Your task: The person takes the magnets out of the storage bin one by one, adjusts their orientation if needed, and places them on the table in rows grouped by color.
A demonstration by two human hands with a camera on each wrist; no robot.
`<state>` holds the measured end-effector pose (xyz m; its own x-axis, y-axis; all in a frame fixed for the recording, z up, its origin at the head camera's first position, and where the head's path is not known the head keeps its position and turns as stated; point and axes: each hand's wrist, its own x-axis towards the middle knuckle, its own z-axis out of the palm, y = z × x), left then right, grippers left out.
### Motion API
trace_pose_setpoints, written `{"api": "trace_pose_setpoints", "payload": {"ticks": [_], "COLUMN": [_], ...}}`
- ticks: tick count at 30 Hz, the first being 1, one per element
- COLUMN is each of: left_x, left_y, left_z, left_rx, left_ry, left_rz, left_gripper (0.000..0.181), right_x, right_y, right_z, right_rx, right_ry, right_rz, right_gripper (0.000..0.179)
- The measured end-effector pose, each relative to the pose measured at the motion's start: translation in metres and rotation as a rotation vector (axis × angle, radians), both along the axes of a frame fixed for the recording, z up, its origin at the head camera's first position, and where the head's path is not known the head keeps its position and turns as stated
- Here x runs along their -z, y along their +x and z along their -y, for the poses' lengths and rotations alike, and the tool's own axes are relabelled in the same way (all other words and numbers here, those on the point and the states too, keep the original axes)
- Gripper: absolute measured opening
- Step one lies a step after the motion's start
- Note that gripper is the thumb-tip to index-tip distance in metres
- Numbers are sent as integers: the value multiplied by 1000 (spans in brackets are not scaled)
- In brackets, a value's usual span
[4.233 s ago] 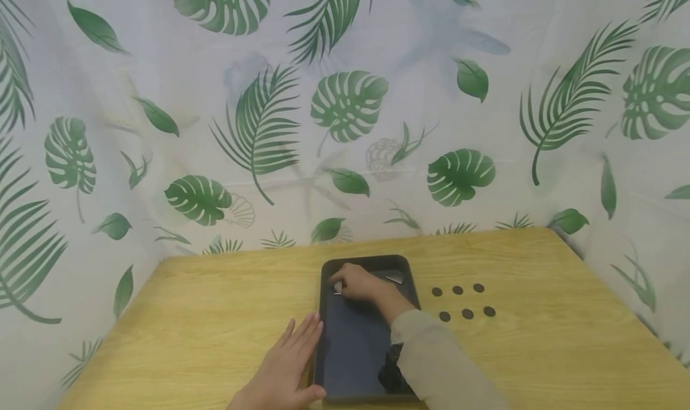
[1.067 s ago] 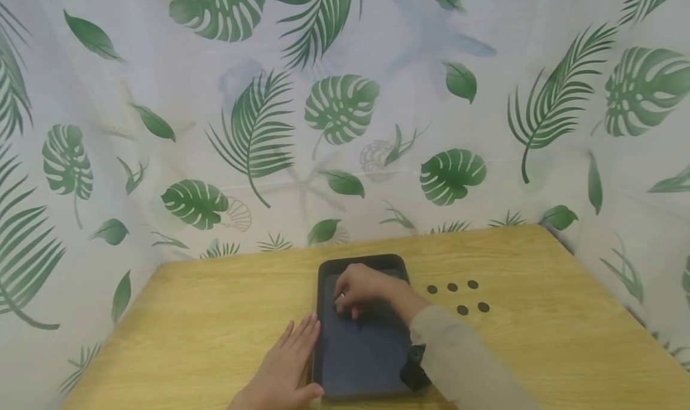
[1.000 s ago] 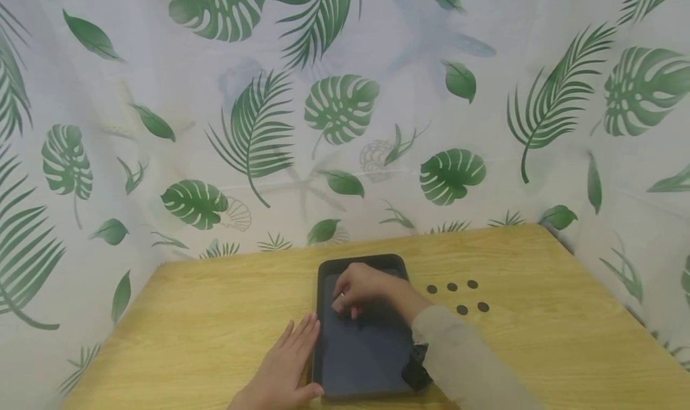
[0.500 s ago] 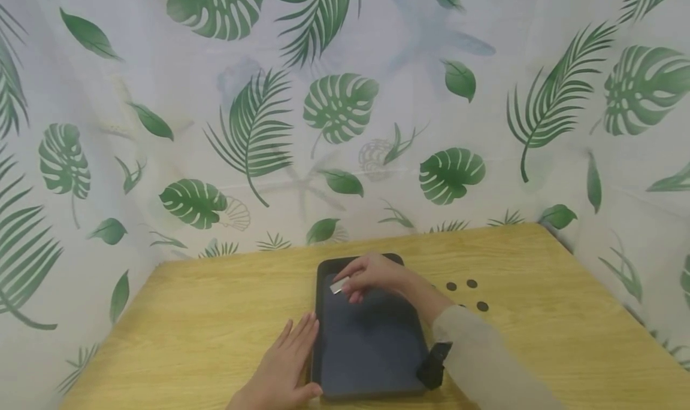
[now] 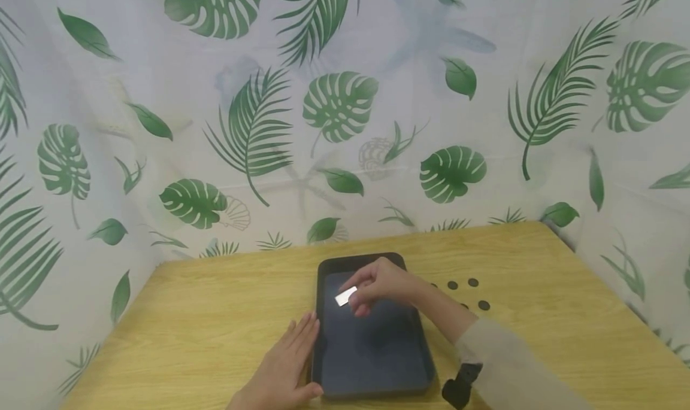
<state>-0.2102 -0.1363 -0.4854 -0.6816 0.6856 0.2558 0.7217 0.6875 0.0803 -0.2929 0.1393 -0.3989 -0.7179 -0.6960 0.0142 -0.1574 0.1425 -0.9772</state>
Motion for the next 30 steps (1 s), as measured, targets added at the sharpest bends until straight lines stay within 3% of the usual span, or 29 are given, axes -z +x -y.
{"api": "trace_pose_setpoints", "payload": {"ticks": [6,11,20,30], "left_x": [0,2,4,1], "left_y": [0,0,-1,-1], "left_z": [-1,0,1,1], "left_rx": [16,15,39,52], "left_ry": [24,22,42,48], "left_rz": [20,-10,-65,-13], "left_gripper": [95,96,96,94], "right_x": [0,1,2,6], "right_y": [15,21,30,36], "right_z": [-13,-27,-53,-75], "right_rx": [14,19,96,146], "right_ry": [-47,-79,-44,-3], "right_rz": [-1,-2,32,25], "right_gripper": [34,36,39,38]}}
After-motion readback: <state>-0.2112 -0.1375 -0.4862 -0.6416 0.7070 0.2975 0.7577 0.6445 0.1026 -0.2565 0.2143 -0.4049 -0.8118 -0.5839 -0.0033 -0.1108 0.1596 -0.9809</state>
